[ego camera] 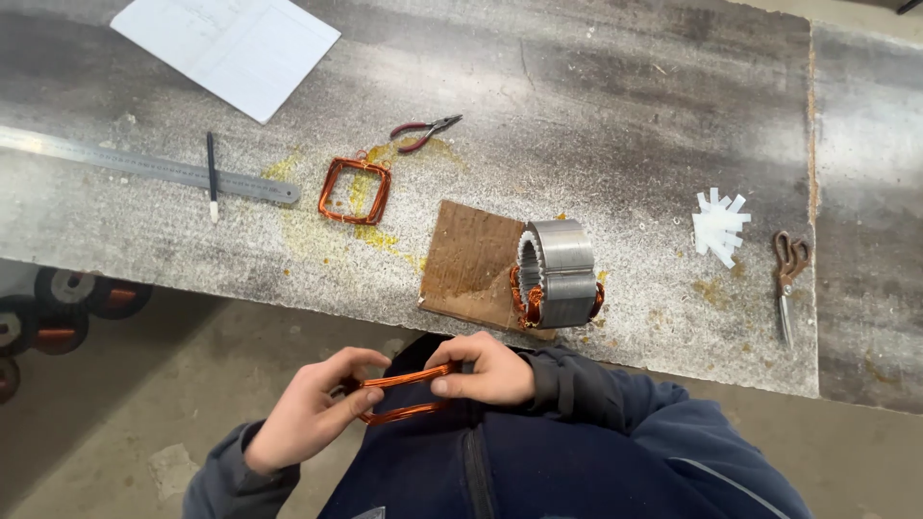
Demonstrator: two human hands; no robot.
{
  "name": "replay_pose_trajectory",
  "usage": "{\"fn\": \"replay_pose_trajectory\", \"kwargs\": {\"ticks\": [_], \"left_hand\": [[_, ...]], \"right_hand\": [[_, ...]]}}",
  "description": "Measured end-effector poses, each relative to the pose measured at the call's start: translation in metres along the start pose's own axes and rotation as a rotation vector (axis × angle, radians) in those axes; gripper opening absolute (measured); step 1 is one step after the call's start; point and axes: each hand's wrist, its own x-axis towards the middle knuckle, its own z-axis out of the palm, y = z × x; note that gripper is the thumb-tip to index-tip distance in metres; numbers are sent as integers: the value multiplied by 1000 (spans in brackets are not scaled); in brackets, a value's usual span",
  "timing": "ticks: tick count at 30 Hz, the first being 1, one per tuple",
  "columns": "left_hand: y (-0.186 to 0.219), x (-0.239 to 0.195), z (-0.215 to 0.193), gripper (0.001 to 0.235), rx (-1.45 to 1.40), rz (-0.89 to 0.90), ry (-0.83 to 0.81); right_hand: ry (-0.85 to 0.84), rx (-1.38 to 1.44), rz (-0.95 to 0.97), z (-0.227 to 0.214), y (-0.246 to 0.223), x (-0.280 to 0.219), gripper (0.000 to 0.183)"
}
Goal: Winding and inserting copper coils into an electric motor stator.
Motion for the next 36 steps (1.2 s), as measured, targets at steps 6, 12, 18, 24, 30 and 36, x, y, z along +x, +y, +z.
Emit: {"fn": "replay_pose_trajectory", "kwargs": {"ticks": [6, 12, 18, 24, 30, 36], "left_hand": [[-26, 1, 10, 30, -5, 82, -10], [14, 19, 22, 61, 623, 555, 214], [-6, 19, 18, 74, 844, 596, 334], [3, 18, 3, 66, 768, 533, 374], [-8, 21, -12, 65, 676, 421, 528], [-44, 59, -17, 64, 428, 358, 502]], "right_hand": [[22, 398, 187, 1, 2, 2, 26], [131, 363, 150, 8, 10, 5, 26], [179, 444, 171, 7, 6, 7, 26], [238, -161, -103, -5, -40, 9, 55], [152, -382, -397, -37, -41, -29, 74], [382, -343, -365, -79, -42, -82, 28]]}}
